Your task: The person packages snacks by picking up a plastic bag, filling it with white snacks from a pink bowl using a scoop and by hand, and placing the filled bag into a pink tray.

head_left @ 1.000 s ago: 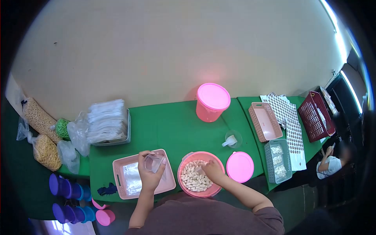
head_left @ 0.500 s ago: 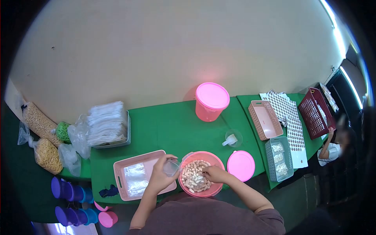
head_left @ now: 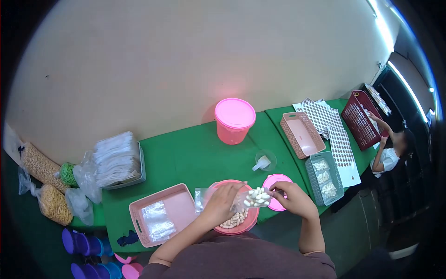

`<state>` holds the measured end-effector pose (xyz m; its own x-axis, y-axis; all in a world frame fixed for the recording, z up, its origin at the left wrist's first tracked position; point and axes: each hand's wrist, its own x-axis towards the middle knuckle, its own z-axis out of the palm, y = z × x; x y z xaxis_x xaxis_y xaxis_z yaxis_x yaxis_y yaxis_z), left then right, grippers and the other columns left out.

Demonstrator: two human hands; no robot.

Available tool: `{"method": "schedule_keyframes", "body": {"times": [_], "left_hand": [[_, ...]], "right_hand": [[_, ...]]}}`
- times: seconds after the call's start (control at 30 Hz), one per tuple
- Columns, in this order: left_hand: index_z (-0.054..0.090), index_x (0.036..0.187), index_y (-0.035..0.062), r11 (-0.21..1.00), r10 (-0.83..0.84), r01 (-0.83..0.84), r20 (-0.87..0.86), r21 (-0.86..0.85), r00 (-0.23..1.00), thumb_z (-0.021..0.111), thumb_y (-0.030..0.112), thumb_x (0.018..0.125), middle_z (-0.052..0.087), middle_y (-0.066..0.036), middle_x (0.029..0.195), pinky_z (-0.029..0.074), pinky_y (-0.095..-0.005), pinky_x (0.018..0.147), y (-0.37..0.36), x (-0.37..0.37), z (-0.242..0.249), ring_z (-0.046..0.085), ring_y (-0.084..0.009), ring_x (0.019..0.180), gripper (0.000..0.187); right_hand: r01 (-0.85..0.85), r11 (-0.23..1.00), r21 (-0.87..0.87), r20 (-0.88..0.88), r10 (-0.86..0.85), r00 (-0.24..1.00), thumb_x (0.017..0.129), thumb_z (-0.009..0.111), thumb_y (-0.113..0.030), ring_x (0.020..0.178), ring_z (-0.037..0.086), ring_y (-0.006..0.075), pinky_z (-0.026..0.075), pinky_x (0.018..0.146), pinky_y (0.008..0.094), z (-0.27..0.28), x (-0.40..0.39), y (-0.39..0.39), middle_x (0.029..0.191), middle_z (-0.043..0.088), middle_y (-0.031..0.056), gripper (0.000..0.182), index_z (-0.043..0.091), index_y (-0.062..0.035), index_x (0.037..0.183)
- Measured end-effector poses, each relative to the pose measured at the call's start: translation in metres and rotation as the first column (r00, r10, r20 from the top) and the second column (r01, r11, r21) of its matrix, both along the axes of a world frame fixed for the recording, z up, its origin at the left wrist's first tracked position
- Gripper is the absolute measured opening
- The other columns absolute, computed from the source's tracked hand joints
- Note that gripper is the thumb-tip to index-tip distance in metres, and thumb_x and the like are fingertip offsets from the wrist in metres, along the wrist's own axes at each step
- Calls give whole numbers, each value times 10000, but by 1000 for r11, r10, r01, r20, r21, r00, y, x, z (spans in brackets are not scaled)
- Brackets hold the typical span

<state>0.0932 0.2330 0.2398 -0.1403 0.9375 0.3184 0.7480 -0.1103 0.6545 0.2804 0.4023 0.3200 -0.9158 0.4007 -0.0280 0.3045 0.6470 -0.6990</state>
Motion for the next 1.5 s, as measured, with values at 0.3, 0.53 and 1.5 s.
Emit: {"method": "schedule_keyframes", "body": {"times": [0.3, 0.53, 1.5], "left_hand": [[311, 1393, 99, 993, -32, 20, 102, 119, 994, 725, 41, 633, 518, -179, 1116, 428, -452, 862, 11, 28, -20, 518, -356, 1041, 868], [370, 1331, 73, 973, 99, -119, 111, 196, 989, 718, 56, 646, 519, -162, 1135, 429, -446, 874, 8, 24, -16, 519, -355, 1048, 769], [105, 1411, 79, 968, -105, -112, 771, 223, 629, 622, 17, 763, 479, -220, 1311, 368, -434, 1057, 1, -13, -41, 477, -331, 1241, 831]], "right_hand": [[183, 979, -85, -167, -195, 966, 783, 724, -111, 735, 599, 161, 474, 640, 303, 19, -2, -22, 841, 626, 84, 281, 622, -7, 1023], [11, 732, -682, -402, -387, 830, 841, 691, -60, 851, 619, 125, 520, 712, 257, -23, -16, -24, 923, 638, 73, 239, 608, 31, 1046], [178, 927, -331, 36, -176, 984, 868, 603, -94, 798, 655, 189, 514, 729, 319, -111, -22, -25, 888, 688, 130, 171, 646, 17, 990]]}}
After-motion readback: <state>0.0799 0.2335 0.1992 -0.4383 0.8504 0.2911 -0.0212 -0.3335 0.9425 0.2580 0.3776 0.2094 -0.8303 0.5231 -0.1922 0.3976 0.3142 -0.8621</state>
